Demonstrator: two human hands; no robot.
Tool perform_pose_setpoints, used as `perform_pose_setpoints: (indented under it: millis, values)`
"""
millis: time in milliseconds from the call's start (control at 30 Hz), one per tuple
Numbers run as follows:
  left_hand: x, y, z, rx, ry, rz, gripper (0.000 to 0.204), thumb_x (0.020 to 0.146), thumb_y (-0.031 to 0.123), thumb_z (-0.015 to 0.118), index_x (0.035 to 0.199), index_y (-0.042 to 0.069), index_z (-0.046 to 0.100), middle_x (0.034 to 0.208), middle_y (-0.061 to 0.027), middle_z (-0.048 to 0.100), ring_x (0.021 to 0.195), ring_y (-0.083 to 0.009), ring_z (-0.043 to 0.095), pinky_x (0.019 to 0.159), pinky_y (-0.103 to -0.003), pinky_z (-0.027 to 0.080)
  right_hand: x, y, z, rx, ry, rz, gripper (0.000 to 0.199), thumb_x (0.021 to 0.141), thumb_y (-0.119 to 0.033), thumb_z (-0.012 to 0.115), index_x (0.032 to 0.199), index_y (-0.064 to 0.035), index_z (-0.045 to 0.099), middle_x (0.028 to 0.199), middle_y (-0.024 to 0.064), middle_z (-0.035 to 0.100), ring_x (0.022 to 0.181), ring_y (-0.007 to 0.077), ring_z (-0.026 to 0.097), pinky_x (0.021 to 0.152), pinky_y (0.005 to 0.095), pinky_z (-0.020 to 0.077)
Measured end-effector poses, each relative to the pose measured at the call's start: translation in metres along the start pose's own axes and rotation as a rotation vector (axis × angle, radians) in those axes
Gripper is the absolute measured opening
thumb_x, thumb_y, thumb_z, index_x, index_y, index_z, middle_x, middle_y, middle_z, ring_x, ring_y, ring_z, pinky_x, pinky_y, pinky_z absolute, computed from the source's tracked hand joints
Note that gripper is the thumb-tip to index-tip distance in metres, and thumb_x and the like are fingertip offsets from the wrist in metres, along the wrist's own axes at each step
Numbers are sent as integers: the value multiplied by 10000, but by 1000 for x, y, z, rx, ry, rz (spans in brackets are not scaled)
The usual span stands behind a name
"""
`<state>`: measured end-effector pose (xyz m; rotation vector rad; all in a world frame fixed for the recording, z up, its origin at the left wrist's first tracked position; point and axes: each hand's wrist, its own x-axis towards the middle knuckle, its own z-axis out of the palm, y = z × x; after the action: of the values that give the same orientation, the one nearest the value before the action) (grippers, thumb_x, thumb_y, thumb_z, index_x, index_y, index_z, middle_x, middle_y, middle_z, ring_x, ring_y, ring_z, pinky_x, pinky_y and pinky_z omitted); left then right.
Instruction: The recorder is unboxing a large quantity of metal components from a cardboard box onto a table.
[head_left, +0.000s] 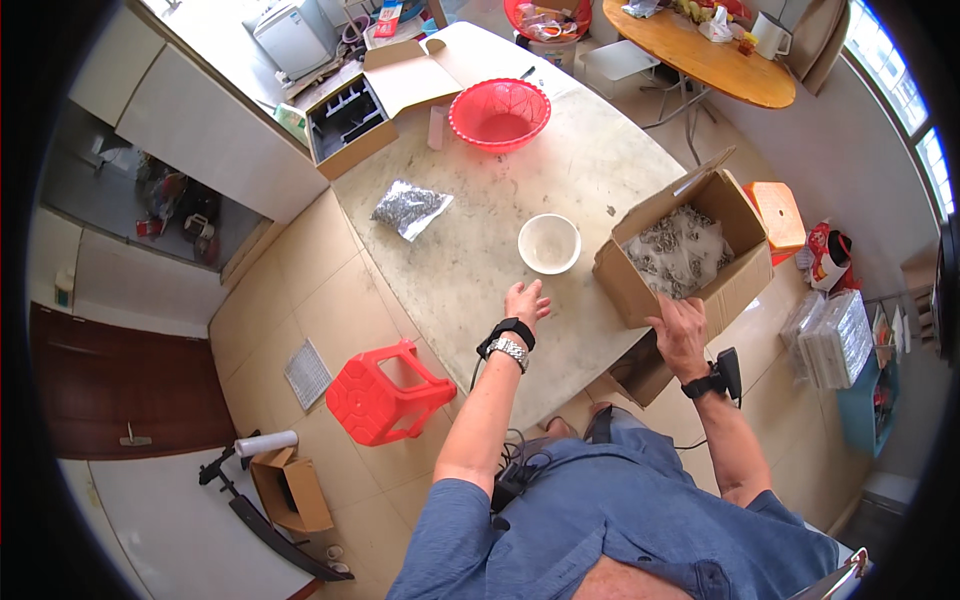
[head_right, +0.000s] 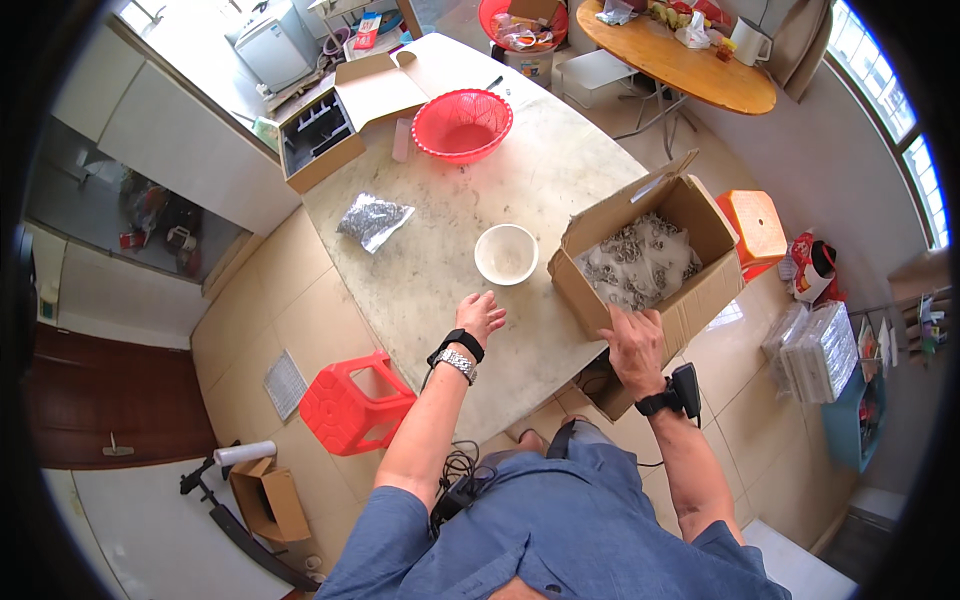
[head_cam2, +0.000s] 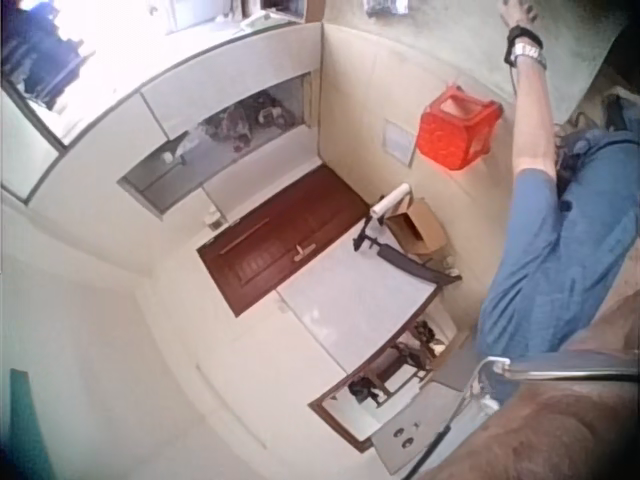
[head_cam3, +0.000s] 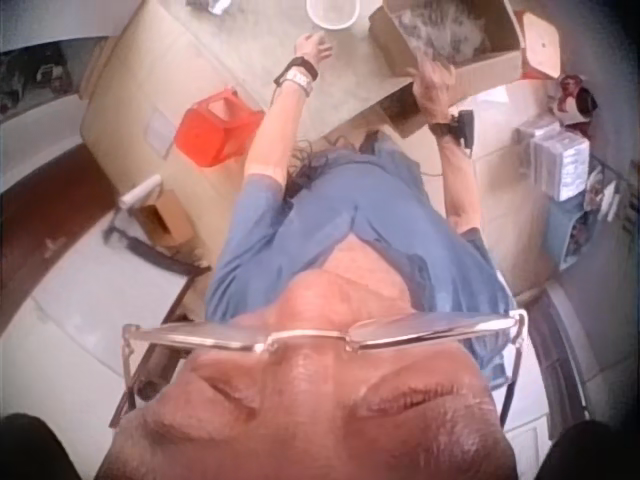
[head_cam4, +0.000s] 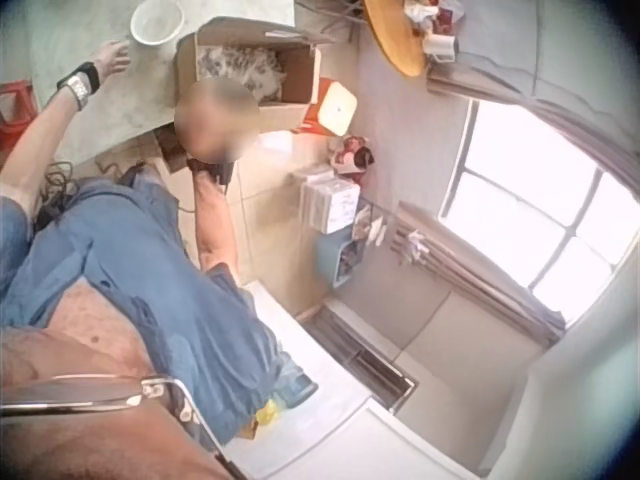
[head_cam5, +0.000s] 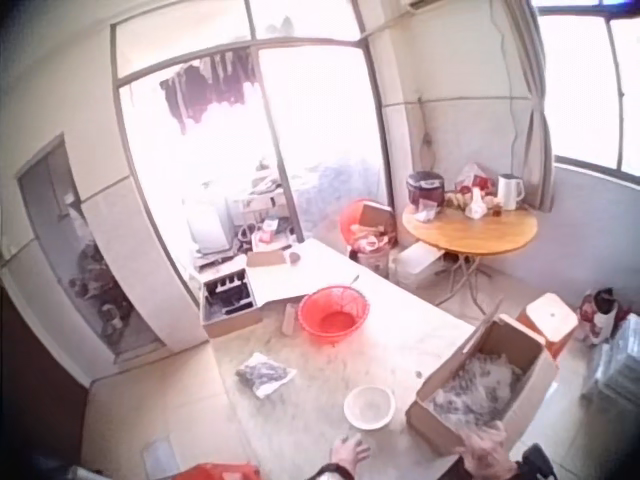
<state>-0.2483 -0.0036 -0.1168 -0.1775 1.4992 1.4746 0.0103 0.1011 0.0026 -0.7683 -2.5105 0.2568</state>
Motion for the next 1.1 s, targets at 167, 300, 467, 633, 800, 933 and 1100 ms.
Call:
perform_pose_setpoints:
  millis: [167, 300, 467, 633, 800, 933, 1100]
  values:
    - [46, 7, 6, 23, -68, -5, 519, 913, 251, 558, 1328, 29, 340, 1167, -183, 533, 925, -300, 614, 746, -408, 529, 3, -4, 3, -20, -13, 20, 404, 682, -114, 731, 1053, -15, 605, 751, 106, 615, 704, 269, 577, 750, 387, 419]
    - [63, 19, 14, 79, -36, -101, 355, 899, 138, 491, 1234, 63, 404, 1126, -148, 563, 858, -307, 638, 745, -440, 531, 6, -6, 4, -8, -26, 33, 399, 680, -106, 725, 1048, -8, 607, 783, 103, 632, 698, 264, 574, 746, 382, 419]
    - [78, 21, 22, -110, -63, -67, 433, 841, 9, 416, 1268, 70, 379, 1147, -160, 557, 949, -350, 640, 790, -493, 534, 8, -8, -1, 27, -43, 40, 396, 688, -80, 717, 1062, -6, 609, 858, 107, 661, 705, 272, 579, 747, 392, 419]
    - [119, 50, 17, -148, -53, -51, 406, 870, 45, 427, 1272, 58, 380, 1110, -189, 571, 879, -334, 640, 761, -487, 543, 9, -6, -3, 8, -85, 47, 430, 672, -67, 723, 1080, 4, 605, 893, 107, 672, 691, 259, 582, 747, 402, 419]
    - [164, 89, 4, -180, -83, 39, 371, 911, 77, 433, 1276, 41, 375, 1112, -209, 573, 891, -356, 627, 774, -488, 536, 12, -4, 0, 18, -101, 70, 432, 656, -57, 724, 1070, 0, 612, 894, 112, 671, 678, 248, 573, 745, 393, 416]
    - [179, 109, 10, -205, -127, 38, 371, 932, 87, 428, 1290, 19, 361, 1139, -233, 554, 985, -369, 601, 846, -496, 512, 15, -4, -1, 20, -97, 71, 439, 643, -68, 733, 1061, -1, 616, 895, 101, 671, 670, 235, 567, 746, 388, 412]
    - [185, 108, 20, -178, -138, 41, 364, 935, 94, 434, 1278, -9, 368, 1154, -240, 544, 1013, -376, 591, 877, -499, 500, 15, -2, -3, 9, -99, 69, 438, 638, -87, 736, 1052, 0, 621, 897, 95, 670, 666, 222, 565, 748, 383, 410]
